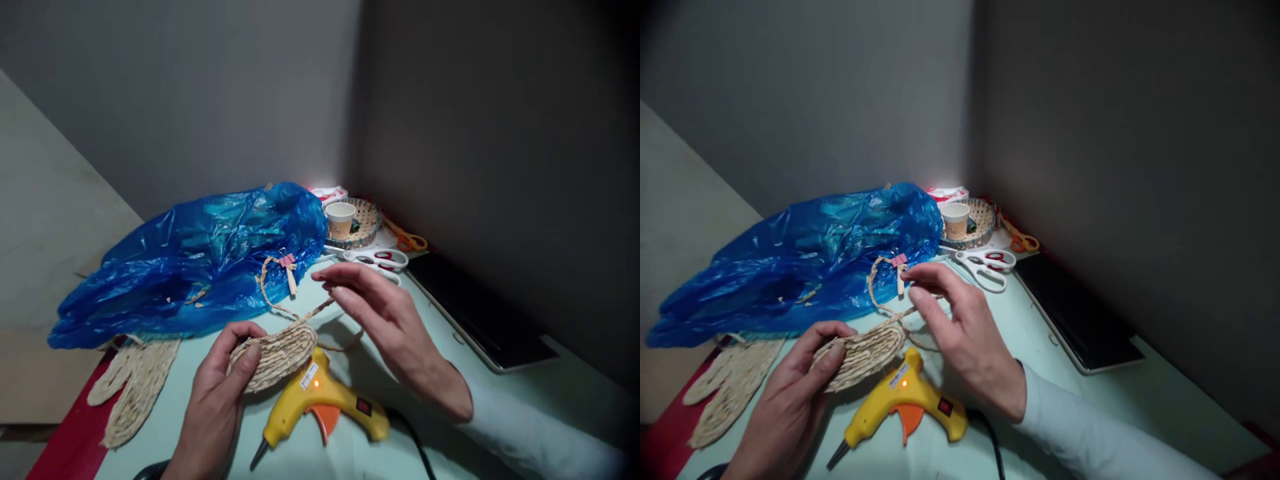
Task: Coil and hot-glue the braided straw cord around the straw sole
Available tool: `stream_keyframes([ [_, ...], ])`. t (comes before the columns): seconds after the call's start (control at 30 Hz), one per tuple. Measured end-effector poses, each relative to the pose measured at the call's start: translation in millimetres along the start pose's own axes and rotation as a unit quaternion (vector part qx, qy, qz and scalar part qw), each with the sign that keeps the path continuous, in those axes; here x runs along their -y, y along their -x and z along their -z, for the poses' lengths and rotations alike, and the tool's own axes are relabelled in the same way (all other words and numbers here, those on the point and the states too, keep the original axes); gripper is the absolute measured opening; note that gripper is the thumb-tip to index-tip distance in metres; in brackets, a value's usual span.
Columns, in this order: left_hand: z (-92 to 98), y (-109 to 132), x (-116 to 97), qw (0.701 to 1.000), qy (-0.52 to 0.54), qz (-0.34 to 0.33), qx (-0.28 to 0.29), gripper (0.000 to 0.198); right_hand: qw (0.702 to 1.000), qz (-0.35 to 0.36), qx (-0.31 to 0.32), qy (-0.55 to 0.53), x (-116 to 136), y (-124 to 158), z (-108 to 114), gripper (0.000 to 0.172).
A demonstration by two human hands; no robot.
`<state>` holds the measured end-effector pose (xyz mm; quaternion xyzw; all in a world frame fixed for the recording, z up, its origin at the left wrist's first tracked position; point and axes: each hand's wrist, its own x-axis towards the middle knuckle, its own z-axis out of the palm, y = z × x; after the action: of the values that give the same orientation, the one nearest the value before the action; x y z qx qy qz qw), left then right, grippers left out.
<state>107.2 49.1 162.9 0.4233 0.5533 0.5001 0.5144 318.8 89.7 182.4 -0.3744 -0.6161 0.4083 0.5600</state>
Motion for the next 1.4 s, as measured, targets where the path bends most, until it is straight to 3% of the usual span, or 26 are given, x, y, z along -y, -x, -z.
stream_keyframes([
  [0.03,-0.9,-0.7,0.4,0.999,0.030,0.004,-0.013,0.024,0.999,-0.007,-0.022,-0.026,-1.9,-2.8,1.7,0.011],
  [0.1,-2.2,-2.8,0.4,0.995,0.095,0.016,-0.035,0.028,0.998,-0.023,-0.030,-0.050,-6.4,-6.0,2.7,0.019],
  [0.27,-1.6,-8.1,-0.3,0.985,0.165,0.017,-0.048,0.031,0.989,-0.096,0.096,-0.055,-16.3,1.2,-8.4,0.021],
  [0.4,-1.5,-9.9,-0.2,0.979,0.194,0.020,-0.054,0.036,0.982,-0.123,0.143,-0.022,-14.6,7.2,-12.7,0.024],
  [0.6,-6.1,-10.9,-0.5,0.970,0.234,0.044,-0.048,0.042,0.990,-0.076,0.108,0.048,-12.9,7.2,-4.3,0.038],
  [0.77,-9.4,-8.8,-2.7,0.963,0.265,0.043,-0.025,0.037,0.992,-0.105,0.076,0.005,-33.0,2.8,-6.2,0.048],
  [0.9,-10.7,-5.8,-4.1,0.965,0.257,0.055,0.000,0.041,0.982,-0.140,0.106,-0.069,-33.0,-1.5,-10.8,0.031],
  [1.03,-11.7,-6.2,3.1,0.974,0.220,0.045,-0.003,0.047,0.965,-0.163,0.168,-0.116,-21.7,1.7,-15.4,0.029],
  [1.2,-8.2,-6.4,14.7,0.992,0.117,-0.006,0.042,0.044,0.959,-0.184,0.194,-0.097,-18.6,8.2,-17.7,0.028],
  [1.4,-5.4,-2.9,4.7,0.999,0.035,-0.010,0.040,0.025,0.970,-0.144,0.193,-0.032,-15.0,10.9,-12.4,0.025],
])
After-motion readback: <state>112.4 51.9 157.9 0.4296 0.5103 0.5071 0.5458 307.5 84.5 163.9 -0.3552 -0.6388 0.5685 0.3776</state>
